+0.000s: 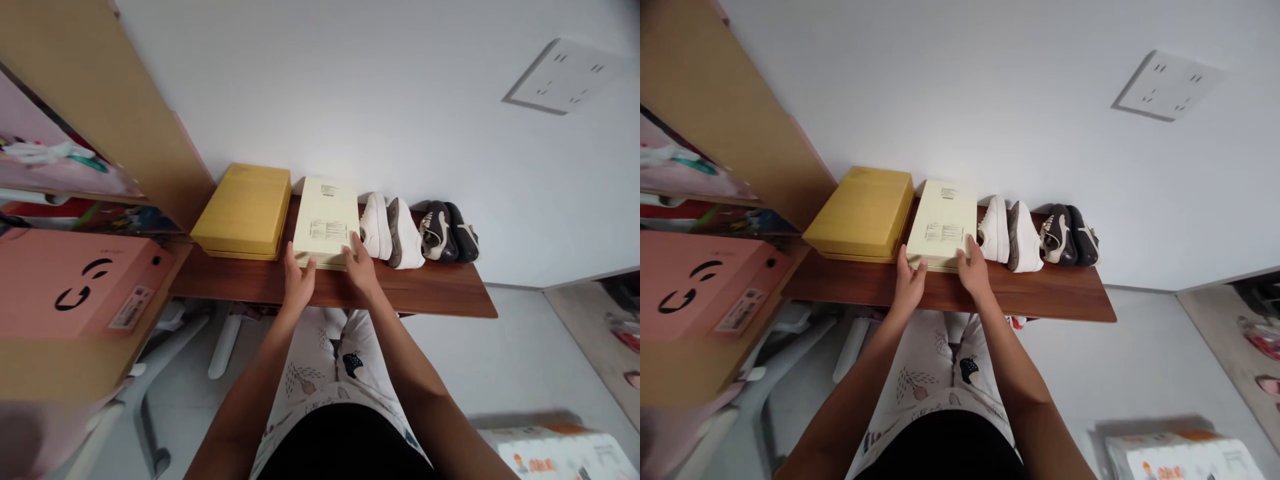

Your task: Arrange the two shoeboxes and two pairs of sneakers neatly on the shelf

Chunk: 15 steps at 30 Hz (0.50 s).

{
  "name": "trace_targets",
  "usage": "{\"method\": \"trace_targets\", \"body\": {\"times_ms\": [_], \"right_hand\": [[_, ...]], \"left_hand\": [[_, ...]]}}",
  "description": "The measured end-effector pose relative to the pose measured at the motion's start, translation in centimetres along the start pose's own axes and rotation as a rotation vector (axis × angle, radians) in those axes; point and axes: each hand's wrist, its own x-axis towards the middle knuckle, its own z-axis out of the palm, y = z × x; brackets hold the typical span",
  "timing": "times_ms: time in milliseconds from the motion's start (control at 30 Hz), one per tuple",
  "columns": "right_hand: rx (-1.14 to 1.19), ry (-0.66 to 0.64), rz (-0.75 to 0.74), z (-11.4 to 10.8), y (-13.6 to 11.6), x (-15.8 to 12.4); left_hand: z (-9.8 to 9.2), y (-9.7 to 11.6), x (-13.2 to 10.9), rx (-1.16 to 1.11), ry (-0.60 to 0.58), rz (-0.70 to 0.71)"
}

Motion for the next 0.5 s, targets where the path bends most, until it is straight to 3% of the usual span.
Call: {"method": "trace_targets", "body": {"times_ms": [167,300,367,500], "right_hand": [[-0.132,0.052,-0.086,-0.5,-0.8,-0.1],[-0.169,0.195,-0.234,-0.4,-2.2,-4.2],[-0.076,0.081,-0.226,0.5,-2.2,-7.1],[0.121,-0.421,0.03,4.6,-1.2,-11.1]], "left_hand": [[-0.9,-0.1,-0.5,-0.063,-0.06,-0.037],[-5.4,-1.1,-2.8,-0.066,0.062,-0.153],[-8.1,-2.0,-3.9,-0.072,0.18,-0.227],[-12.3,-3.4,-4.0,-0.086,0.398,-0.318]]}}
